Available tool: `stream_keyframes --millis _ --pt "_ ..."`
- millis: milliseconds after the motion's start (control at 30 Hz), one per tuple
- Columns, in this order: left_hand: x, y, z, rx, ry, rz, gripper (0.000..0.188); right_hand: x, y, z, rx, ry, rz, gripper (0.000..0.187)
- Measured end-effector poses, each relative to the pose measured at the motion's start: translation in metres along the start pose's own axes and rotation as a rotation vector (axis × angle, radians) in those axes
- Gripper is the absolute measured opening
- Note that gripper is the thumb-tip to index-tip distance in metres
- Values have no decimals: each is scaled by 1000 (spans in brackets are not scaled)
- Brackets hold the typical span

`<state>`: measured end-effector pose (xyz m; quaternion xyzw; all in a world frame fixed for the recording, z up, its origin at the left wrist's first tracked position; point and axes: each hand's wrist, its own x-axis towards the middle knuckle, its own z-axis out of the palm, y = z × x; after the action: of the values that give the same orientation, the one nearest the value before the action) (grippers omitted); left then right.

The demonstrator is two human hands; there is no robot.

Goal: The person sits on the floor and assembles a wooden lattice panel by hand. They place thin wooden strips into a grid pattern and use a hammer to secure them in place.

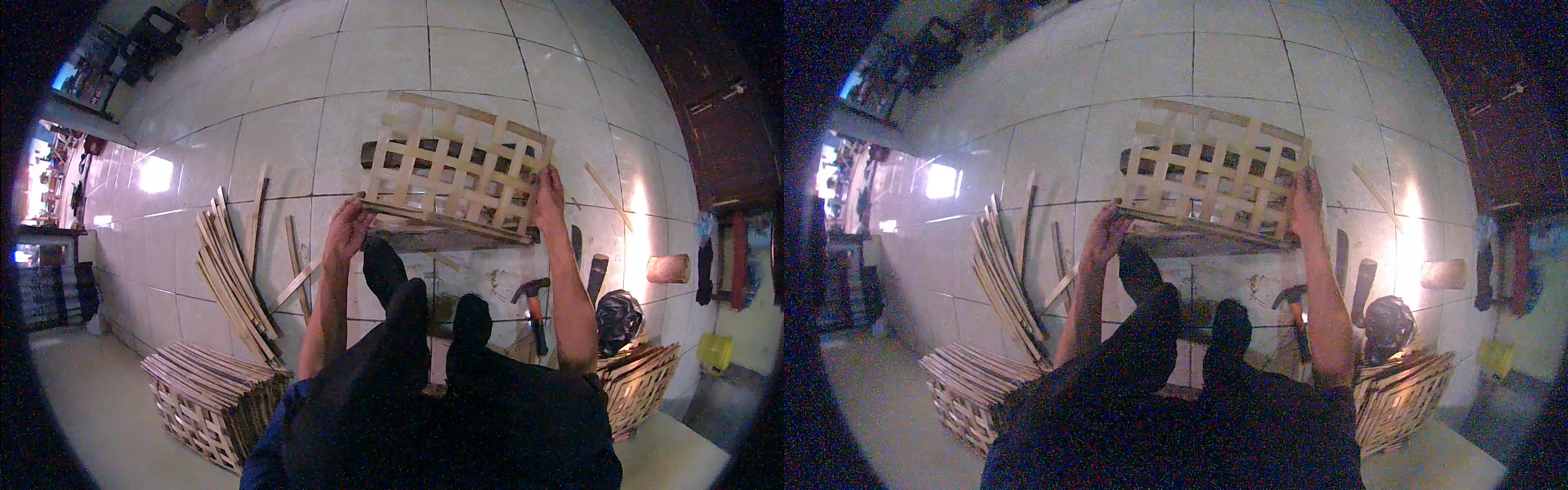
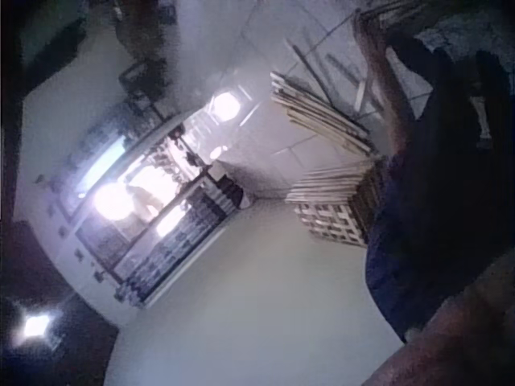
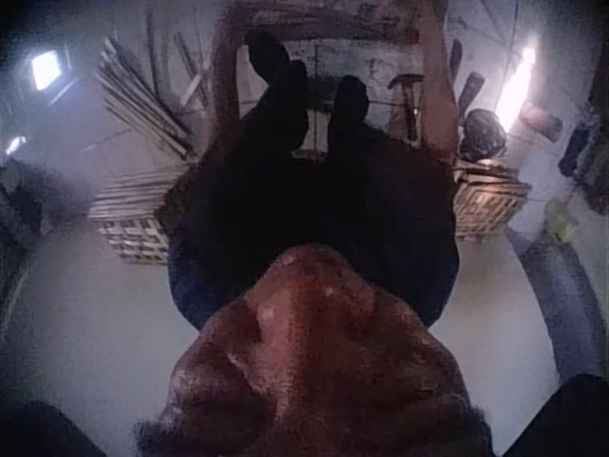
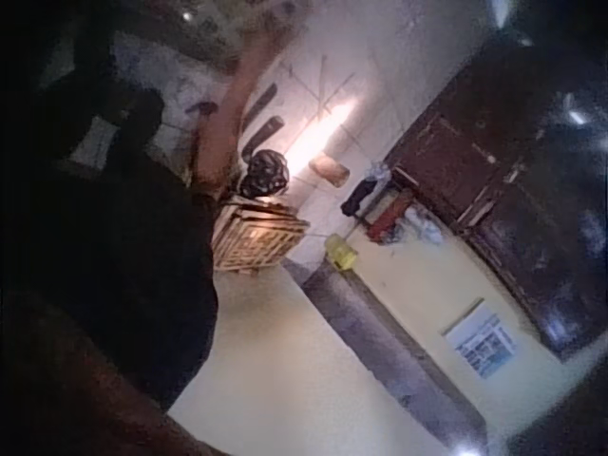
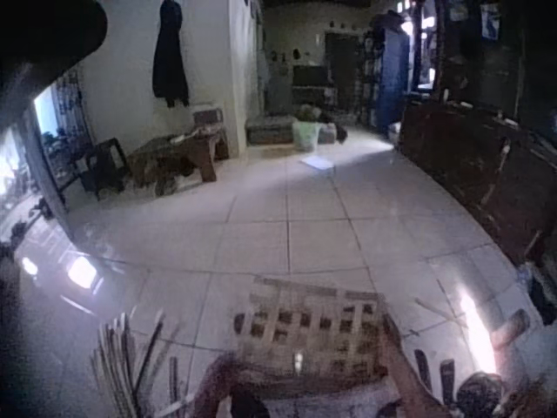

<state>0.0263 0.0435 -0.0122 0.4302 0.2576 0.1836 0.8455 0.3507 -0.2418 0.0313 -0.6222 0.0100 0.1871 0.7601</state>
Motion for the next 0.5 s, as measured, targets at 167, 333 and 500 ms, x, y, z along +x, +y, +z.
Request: stream_keyframes --millis 167,333,500 --pt "-10 17 13 489 -99 199 31 -10 -36 18 -73 -19 -31 31" --pt "4 51 36 448 -34 -67 49 18 -12 -15 -256 -32 -274 27" --pt "17 111 100 297 87 201 46 -31 -30 12 -327 -10 -258 26"
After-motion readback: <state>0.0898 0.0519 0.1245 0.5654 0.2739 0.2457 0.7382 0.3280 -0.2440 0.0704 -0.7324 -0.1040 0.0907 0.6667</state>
